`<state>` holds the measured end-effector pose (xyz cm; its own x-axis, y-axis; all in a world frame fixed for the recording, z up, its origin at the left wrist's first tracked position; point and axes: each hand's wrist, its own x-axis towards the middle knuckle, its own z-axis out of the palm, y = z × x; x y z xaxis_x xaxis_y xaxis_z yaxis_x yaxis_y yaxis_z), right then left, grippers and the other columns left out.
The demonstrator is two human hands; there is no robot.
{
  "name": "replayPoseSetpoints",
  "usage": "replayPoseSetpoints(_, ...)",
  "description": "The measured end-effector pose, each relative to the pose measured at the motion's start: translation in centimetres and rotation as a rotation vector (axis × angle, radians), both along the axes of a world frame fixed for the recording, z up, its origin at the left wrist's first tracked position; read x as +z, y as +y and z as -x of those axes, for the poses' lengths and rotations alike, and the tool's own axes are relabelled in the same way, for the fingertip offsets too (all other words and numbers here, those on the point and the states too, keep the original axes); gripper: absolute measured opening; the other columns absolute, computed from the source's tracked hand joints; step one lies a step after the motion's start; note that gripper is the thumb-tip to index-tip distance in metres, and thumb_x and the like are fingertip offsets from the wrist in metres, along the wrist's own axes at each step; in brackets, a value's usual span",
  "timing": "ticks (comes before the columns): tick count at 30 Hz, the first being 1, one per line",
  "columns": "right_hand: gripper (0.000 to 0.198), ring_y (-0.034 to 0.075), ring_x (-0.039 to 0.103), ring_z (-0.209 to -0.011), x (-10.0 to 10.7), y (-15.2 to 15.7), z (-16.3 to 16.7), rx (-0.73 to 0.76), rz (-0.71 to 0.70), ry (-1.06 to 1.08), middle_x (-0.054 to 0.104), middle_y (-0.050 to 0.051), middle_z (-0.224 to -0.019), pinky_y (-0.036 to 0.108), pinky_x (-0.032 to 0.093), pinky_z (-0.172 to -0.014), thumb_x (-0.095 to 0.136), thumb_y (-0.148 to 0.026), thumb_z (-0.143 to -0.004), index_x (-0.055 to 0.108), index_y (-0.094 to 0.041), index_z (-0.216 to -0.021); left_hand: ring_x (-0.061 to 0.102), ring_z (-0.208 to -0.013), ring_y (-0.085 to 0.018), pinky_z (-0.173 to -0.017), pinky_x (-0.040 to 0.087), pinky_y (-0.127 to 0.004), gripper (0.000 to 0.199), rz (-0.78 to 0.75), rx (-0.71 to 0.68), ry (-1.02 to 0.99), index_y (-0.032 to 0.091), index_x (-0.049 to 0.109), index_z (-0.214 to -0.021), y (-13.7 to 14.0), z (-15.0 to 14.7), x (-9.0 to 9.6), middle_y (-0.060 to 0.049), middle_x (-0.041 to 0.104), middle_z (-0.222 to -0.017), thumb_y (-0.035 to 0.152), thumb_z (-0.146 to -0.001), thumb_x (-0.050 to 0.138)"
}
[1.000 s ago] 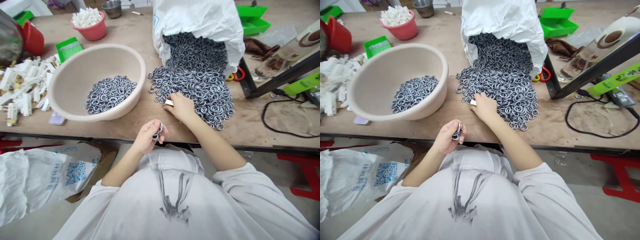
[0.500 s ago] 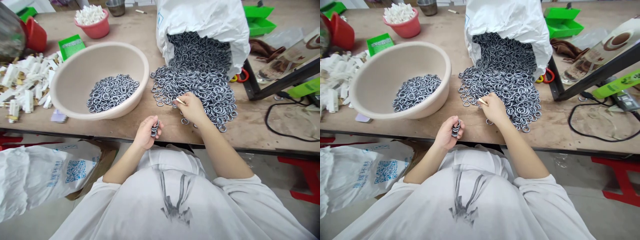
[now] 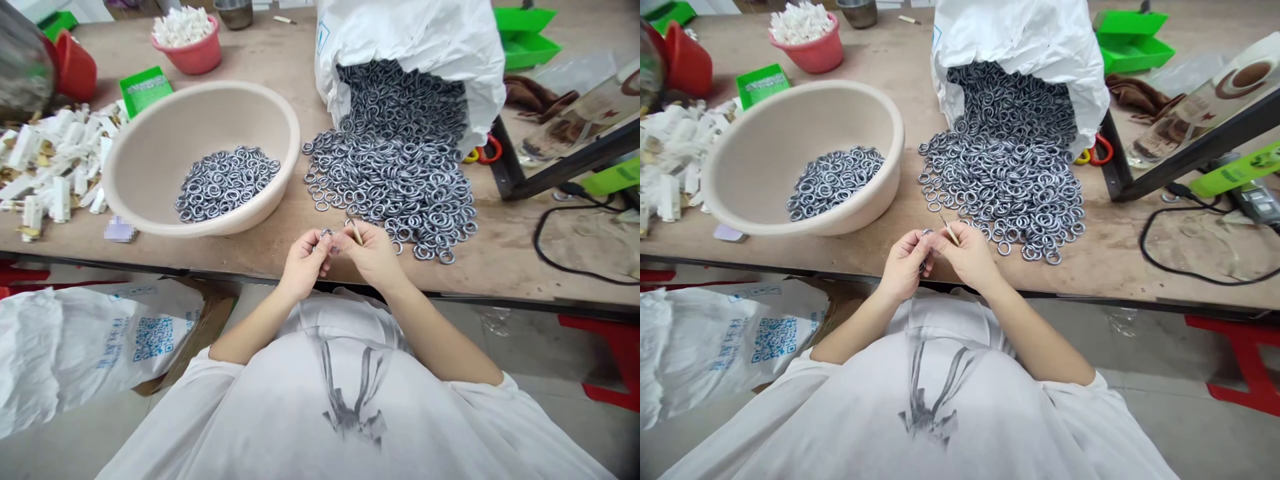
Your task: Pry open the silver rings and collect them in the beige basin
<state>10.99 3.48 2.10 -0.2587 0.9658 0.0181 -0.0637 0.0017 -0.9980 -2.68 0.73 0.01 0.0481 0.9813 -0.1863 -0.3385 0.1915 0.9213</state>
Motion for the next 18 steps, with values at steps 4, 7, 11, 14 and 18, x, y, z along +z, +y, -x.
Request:
replayPoseSetpoints(4,0.051,0.014,0.055,-0.051,0.2,-1.0,0.8,0.056,0.047,0.032,0.057,-0.004,-0.056,0.029,0.046,-0.052,0.078,-0.067,-0.069,0.054,-0.023,-0.068,0.038,-0.039,-0.005,-0.035,0.028,-0.017,0.043,0.03,-0.033,-0.062,0.02,0.051,-0.079,-0.3,-0.3,0.5,0.009,0.045,-0.054,0.06,-0.081,0.068)
replayPoseSetpoints(7,0.051,0.015,0.057,-0.054,0.1,-1.0,0.9,0.05,0.044,0.033,0.058,-0.004,-0.06,0.029,0.047,-0.054,0.079,-0.066,-0.069,0.052,-0.024,-0.072,0.038,-0.04,-0.004,-0.035,0.027,-0.017,0.046,0.032,-0.065,-0.086,0.02,0.046,-0.077,-0.5,-0.3,0.7,0.008,0.046,-0.06,0.06,-0.079,0.068)
replayPoseSetpoints(11,0.049,0.013,0.054,-0.06,0.0,-0.3,0.5,-0.056,-0.066,-0.036,0.055,-0.004,-0.063,0.028,0.045,-0.061,0.073,-0.068,-0.075,0.055,-0.022,-0.075,0.037,-0.042,-0.003,-0.037,0.027,-0.016,0.047,0.055,-0.103,-0.085,0.02,0.044,-0.075,-0.7,-0.2,1.2,0.008,0.044,-0.06,0.06,-0.079,0.068)
replayPoseSetpoints(14,0.049,0.013,0.051,-0.059,0.0,-0.4,0.0,-0.093,-0.192,-0.13,0.057,-0.003,-0.063,0.027,0.04,-0.059,0.063,-0.071,-0.082,0.058,-0.022,-0.077,0.035,-0.041,-0.004,-0.037,0.026,-0.016,0.046,0.084,-0.083,-0.134,0.02,0.044,-0.075,-0.9,-0.3,1.6,0.008,0.043,-0.059,0.059,-0.08,0.068)
replayPoseSetpoints(18,0.045,0.014,0.056,-0.064,0.0,-1.7,-0.6,-0.024,-0.466,-0.421,0.065,0.001,-0.068,0.029,0.037,-0.062,0.051,-0.059,-0.097,0.062,-0.021,-0.075,0.037,-0.041,-0.005,-0.037,0.026,-0.017,0.045,0.121,-0.005,-0.189,0.02,0.047,-0.076,-1.1,-0.7,2.1,0.008,0.043,-0.057,0.058,-0.078,0.07)
